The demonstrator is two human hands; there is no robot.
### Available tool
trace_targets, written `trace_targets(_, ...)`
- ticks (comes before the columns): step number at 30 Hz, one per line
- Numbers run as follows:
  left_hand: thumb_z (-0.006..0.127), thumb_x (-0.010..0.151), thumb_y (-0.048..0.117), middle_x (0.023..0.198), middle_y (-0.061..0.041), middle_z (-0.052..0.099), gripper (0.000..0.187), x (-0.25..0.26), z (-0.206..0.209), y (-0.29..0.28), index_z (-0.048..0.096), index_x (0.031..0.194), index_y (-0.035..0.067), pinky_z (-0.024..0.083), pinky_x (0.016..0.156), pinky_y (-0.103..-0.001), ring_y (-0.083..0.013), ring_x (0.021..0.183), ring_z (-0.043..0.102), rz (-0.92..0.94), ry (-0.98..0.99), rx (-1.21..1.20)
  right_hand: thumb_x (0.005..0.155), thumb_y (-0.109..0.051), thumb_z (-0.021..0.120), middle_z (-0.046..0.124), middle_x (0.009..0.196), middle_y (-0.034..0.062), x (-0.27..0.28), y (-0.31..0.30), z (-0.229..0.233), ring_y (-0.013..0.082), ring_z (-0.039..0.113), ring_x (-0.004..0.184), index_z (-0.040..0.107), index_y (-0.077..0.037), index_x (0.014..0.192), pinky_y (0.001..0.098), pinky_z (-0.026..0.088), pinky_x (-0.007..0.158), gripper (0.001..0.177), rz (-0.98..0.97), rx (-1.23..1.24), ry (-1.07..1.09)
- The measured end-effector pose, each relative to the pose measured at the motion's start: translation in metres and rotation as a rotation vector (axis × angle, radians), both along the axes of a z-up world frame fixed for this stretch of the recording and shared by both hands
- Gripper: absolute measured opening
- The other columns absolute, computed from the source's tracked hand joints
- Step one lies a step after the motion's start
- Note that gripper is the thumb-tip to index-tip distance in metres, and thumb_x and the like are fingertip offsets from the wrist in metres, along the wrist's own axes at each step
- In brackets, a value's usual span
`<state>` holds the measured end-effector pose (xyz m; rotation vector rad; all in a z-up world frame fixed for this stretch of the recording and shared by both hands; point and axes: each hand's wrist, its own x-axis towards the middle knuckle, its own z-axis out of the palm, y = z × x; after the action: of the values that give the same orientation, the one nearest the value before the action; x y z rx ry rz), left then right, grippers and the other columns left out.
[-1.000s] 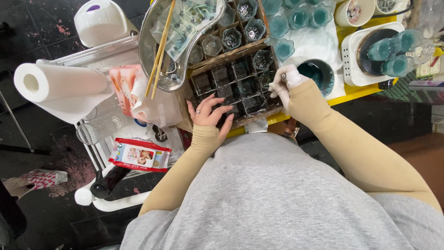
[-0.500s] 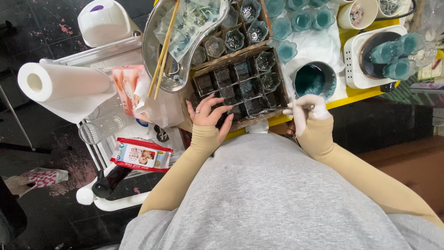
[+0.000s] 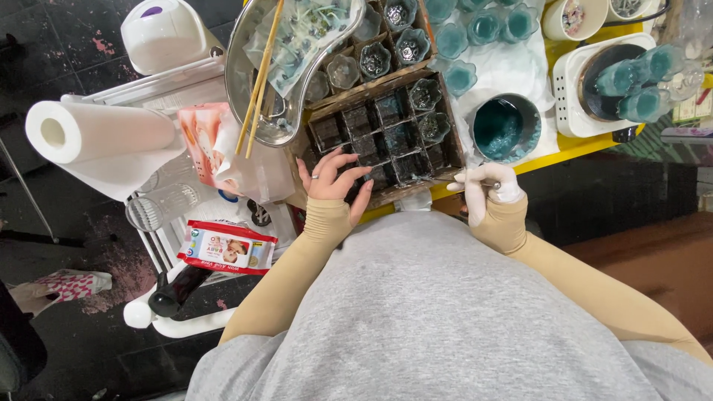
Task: Preparing and stirring colored wax in small containers as part of candle making.
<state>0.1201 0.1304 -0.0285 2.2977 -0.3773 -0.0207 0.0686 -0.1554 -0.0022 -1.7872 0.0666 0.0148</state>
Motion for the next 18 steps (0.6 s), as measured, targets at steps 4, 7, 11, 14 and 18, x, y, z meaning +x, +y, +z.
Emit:
trace_targets(4,0.080,0.087,0.022,0.129,-0.002,0.062,0.022,-0.002,0.000,0.002,0.073,0.109,0.020,0.006,0.121,-0.073,-0.0306,0.137,0.051,-0.004,-0.002,0.007,0.109,-0.001,0.050,0.067,0.107,0.0135,0.005,0.005,-0.001,0.0164,0.073,0.098,0.041,-0.005,0.121,0.0250,0.055,0.067,0.016,-0.054,0.016,0.054)
trace_targets(7,0.080,0.087,0.022,0.129,-0.002,0.062,0.022,-0.003,0.001,0.002,0.073,0.109,0.020,0.007,0.122,-0.073,-0.0303,0.138,0.052,0.002,-0.009,-0.001,0.111,-0.001,0.049,0.066,0.106,0.0126,0.013,0.005,0.006,0.0163,0.072,0.094,0.040,-0.006,0.121,0.0281,0.059,0.073,0.015,-0.160,0.166,0.073)
trace_targets(11,0.080,0.087,0.022,0.128,-0.002,0.062,0.021,-0.002,0.004,0.003,0.074,0.108,0.020,0.007,0.121,-0.072,-0.0305,0.137,0.052,0.001,-0.004,0.010,0.118,0.001,0.050,0.060,0.108,0.0112,0.016,-0.005,0.030,0.0171,0.070,0.093,0.039,-0.005,0.122,0.0348,0.064,0.085,0.013,-0.319,0.296,-0.049)
trace_targets(14,0.079,0.088,0.022,0.128,-0.002,0.062,0.021,0.000,0.006,0.000,0.074,0.108,0.020,0.007,0.121,-0.072,-0.0305,0.137,0.052,-0.013,-0.012,0.013,0.122,0.001,0.051,0.061,0.110,0.0121,0.006,-0.031,0.035,0.0184,0.068,0.095,0.038,-0.007,0.124,0.0364,0.063,0.088,0.014,-0.434,0.363,-0.122)
trace_targets(18,0.078,0.087,0.023,0.128,-0.002,0.063,0.022,0.005,0.010,-0.008,0.074,0.108,0.020,0.006,0.121,-0.071,-0.0309,0.137,0.052,-0.038,-0.022,0.009,0.127,-0.003,0.051,0.063,0.111,0.0165,-0.021,-0.086,0.023,0.0233,0.066,0.095,0.037,-0.010,0.127,0.0376,0.058,0.093,0.016,-0.520,0.452,-0.213)
